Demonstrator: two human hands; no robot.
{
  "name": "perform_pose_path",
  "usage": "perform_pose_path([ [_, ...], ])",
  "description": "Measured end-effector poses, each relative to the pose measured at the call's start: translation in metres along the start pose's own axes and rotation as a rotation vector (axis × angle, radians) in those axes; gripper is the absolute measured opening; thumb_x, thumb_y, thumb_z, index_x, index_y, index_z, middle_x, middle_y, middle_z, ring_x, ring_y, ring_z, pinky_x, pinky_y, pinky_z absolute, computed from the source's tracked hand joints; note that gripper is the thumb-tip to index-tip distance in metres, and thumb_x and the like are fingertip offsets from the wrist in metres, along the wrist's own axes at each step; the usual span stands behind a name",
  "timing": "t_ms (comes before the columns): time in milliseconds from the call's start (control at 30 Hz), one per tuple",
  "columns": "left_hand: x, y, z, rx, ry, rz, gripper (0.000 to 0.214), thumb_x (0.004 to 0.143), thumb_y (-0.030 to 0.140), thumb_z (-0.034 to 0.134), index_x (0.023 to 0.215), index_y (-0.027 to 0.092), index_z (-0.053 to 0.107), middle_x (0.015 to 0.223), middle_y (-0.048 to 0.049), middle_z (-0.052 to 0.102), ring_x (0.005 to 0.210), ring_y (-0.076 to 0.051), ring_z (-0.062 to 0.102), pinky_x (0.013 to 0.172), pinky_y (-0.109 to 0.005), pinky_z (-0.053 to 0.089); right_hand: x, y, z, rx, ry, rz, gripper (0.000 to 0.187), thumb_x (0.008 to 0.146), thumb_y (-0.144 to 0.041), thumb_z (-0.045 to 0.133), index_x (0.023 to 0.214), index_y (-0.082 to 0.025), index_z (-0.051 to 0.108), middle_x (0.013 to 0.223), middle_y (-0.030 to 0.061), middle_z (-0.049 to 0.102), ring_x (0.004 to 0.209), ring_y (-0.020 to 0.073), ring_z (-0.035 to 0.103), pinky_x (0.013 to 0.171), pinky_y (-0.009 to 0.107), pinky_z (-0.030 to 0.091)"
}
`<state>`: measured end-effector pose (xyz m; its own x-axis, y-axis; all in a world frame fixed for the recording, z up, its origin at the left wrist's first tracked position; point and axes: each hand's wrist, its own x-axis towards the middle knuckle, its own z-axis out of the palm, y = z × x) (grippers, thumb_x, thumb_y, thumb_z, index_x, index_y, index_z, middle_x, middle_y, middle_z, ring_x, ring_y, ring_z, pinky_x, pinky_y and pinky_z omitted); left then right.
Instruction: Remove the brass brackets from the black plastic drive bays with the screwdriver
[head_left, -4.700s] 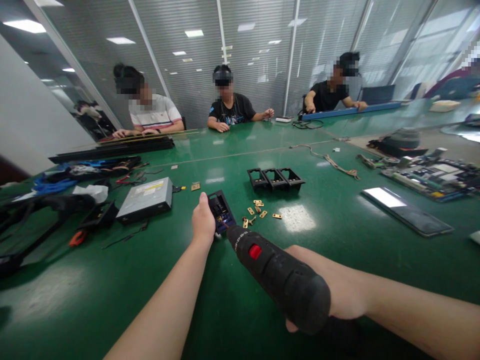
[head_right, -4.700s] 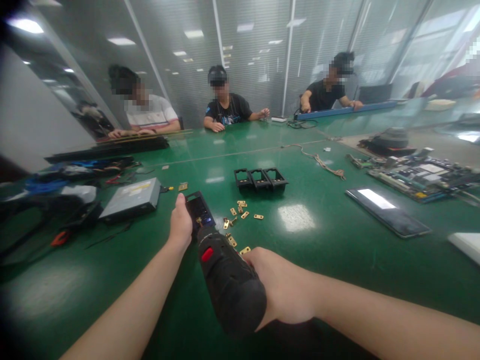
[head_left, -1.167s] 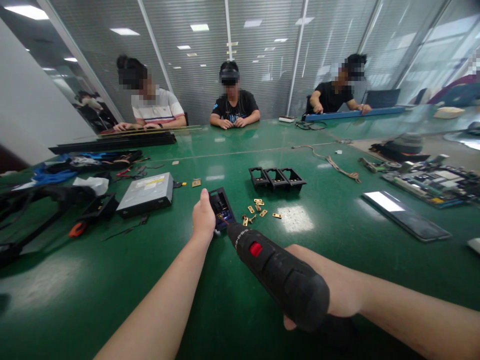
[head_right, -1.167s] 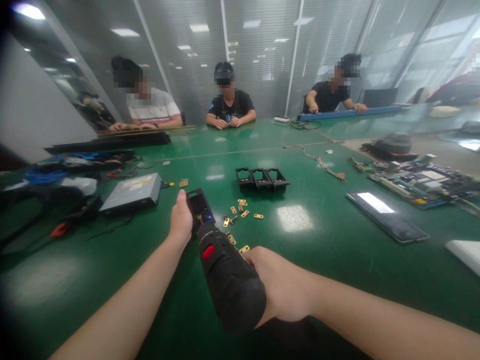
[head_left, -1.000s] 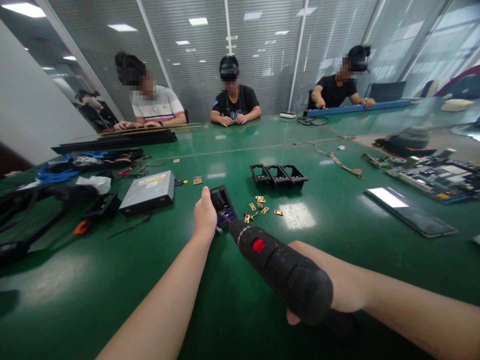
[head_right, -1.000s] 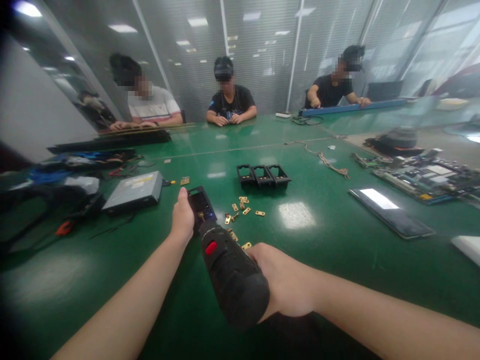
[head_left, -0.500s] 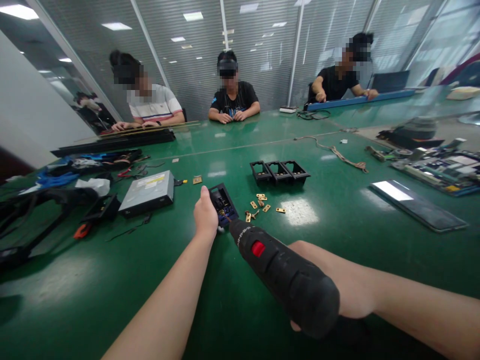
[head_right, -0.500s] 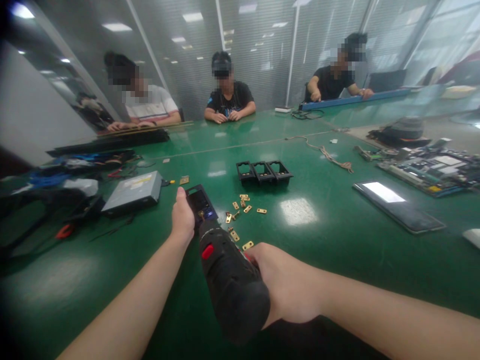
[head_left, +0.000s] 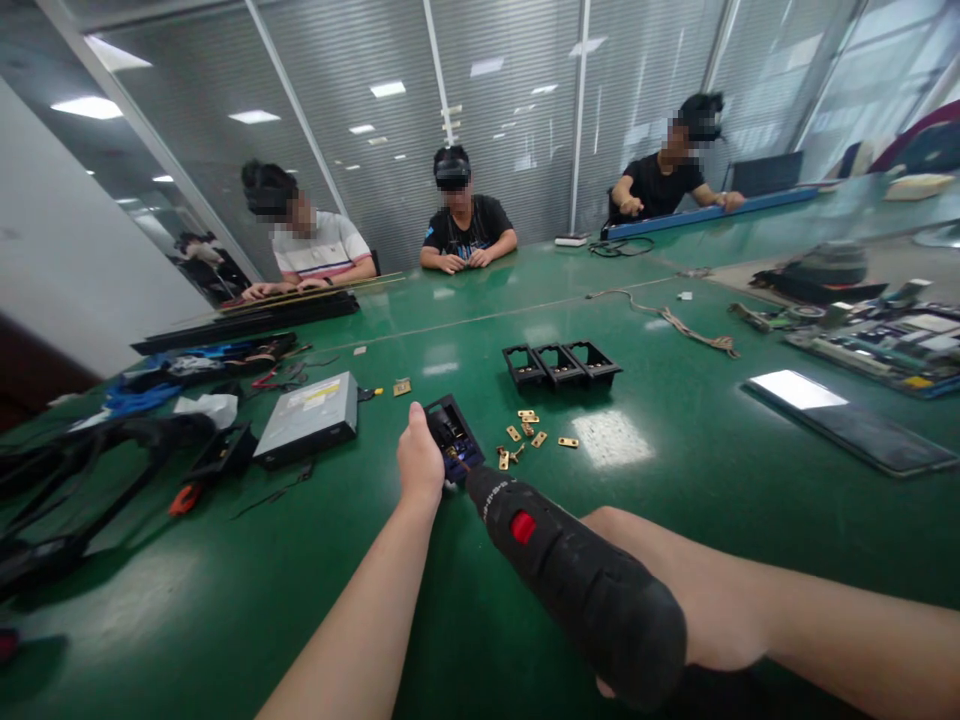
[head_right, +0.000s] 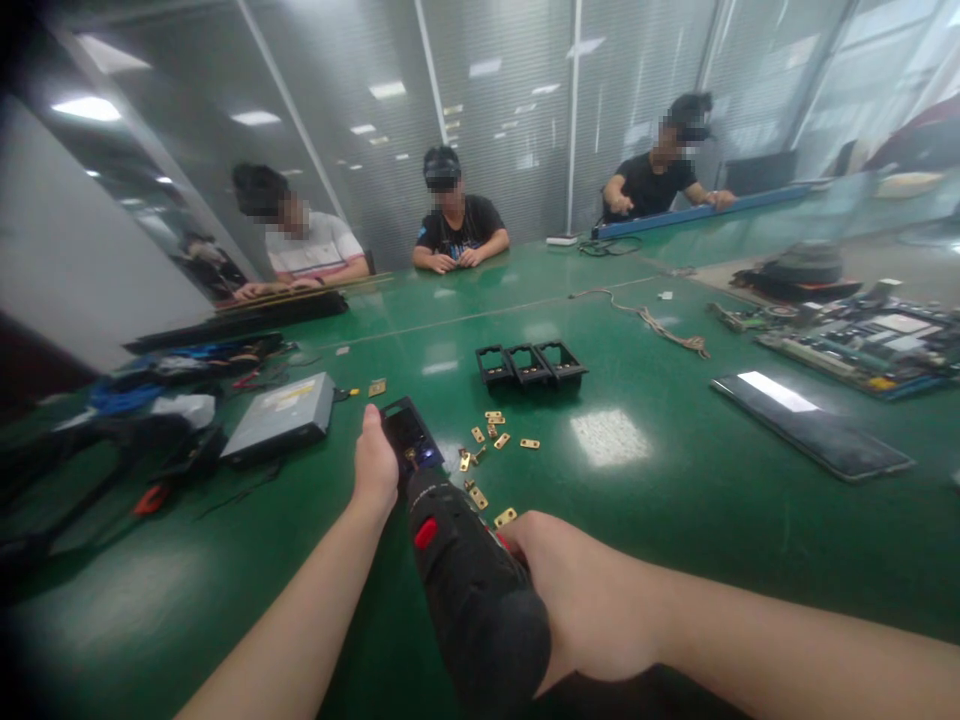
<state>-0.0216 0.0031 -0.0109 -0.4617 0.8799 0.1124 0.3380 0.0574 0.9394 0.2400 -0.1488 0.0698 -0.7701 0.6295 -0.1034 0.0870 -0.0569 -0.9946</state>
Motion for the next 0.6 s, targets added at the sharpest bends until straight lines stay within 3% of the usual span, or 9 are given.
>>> perform_pose_path([
  [167,-0.0007,0.0009,-0.0002,0.010,-0.008,0.001,0.084,0.093,0.091,0.024,0.078,0.021,0.070,0.083,-0.0138,0.074,0.085,-0.031,0.070,0.081,-0.041,0.053,0.0020,0.0014,0.0048,-0.004,-0.003,-0.088,0.052,0.060,-0.040,0.098,0.060,-0.020,0.049,0.060,-0.0069,0.046,0.062,0.0118,0.040,0.059,0.027,0.046],
  [367,-0.0025,0.0028,-0.0005,0.012,-0.010,-0.002,0.084,0.093,0.091,0.024,0.078,0.021,0.069,0.085,-0.0146,0.075,0.084,-0.031,0.070,0.080,-0.041,0.051,0.0010,0.0028,0.0014,-0.037,-0.009,-0.013,0.048,0.052,-0.035,0.100,0.064,-0.019,0.055,0.065,-0.0046,0.055,0.063,0.0129,0.045,0.056,0.025,0.044],
  [600,-0.0033,0.0039,-0.0010,-0.005,-0.010,-0.003,0.084,0.089,0.095,0.027,0.074,0.021,0.065,0.080,-0.0125,0.073,0.079,-0.029,0.067,0.077,-0.040,0.049,-0.0004,0.0063,-0.0018,-0.041,0.012,-0.005,0.041,0.060,-0.031,0.096,0.064,-0.017,0.058,0.065,-0.0037,0.058,0.062,0.0127,0.047,0.057,0.025,0.044],
])
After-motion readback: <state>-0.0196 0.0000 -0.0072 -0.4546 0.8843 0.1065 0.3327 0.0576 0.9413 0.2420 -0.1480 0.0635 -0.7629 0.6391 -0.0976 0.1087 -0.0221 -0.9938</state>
